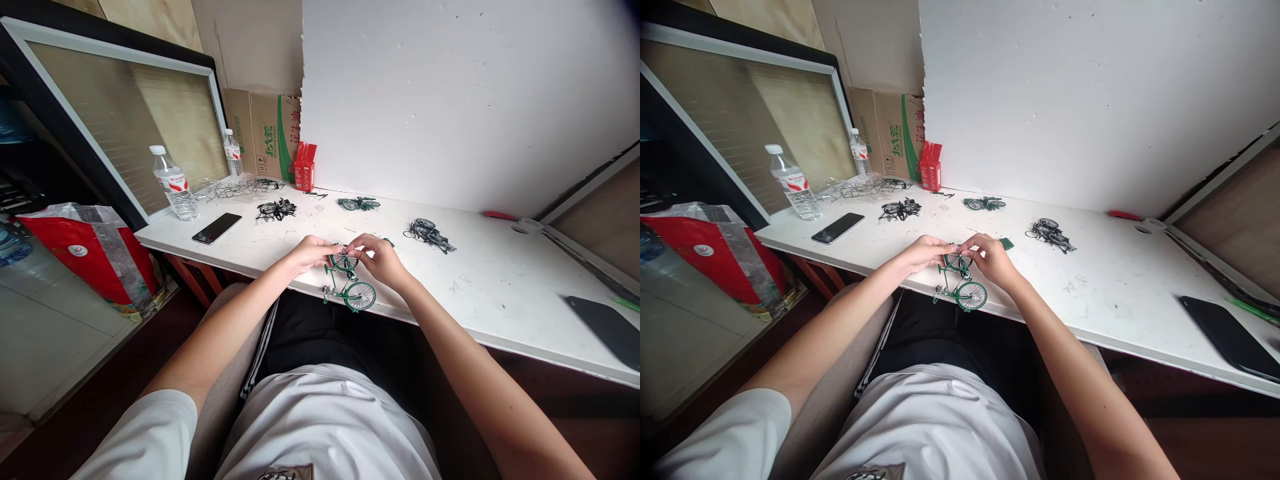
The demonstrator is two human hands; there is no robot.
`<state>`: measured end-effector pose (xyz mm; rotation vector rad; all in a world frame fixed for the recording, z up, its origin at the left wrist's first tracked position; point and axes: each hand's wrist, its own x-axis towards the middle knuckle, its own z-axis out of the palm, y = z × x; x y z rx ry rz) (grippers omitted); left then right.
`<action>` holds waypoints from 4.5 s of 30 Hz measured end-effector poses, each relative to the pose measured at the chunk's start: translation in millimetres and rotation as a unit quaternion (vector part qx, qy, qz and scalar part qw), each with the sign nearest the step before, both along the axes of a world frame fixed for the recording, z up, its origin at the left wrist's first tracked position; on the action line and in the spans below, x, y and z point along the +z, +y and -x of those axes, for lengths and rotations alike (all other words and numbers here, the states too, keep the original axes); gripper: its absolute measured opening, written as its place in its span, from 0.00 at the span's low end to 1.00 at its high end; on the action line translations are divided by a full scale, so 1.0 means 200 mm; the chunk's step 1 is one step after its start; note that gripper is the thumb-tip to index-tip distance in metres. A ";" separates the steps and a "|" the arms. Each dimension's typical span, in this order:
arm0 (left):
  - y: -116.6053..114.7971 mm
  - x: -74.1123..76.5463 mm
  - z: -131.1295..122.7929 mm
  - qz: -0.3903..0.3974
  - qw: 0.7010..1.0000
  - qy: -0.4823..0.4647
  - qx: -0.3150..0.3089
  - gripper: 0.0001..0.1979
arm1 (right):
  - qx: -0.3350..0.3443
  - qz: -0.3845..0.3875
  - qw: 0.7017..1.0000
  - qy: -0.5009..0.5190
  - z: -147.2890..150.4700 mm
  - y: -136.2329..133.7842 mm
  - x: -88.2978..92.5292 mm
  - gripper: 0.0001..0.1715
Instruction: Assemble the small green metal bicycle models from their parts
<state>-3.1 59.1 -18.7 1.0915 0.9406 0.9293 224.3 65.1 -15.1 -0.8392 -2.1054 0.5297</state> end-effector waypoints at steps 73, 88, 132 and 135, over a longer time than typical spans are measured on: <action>0.03 -0.04 0.00 -0.006 1.000 0.018 0.019 0.23 | 0.011 -0.208 0.975 -0.074 0.00 0.00 -0.06 0.19; 0.02 -0.02 0.02 -0.001 1.000 -0.007 0.005 0.23 | 0.017 -0.173 0.985 0.018 0.01 0.01 -0.09 0.19; 0.04 -0.03 0.03 0.013 1.000 -0.008 -0.007 0.25 | -0.030 -0.138 0.990 0.010 0.02 -0.03 -0.07 0.09; 0.04 -0.03 0.03 0.015 1.000 -0.007 -0.001 0.24 | -0.032 -0.131 0.991 0.010 0.02 -0.03 -0.07 0.09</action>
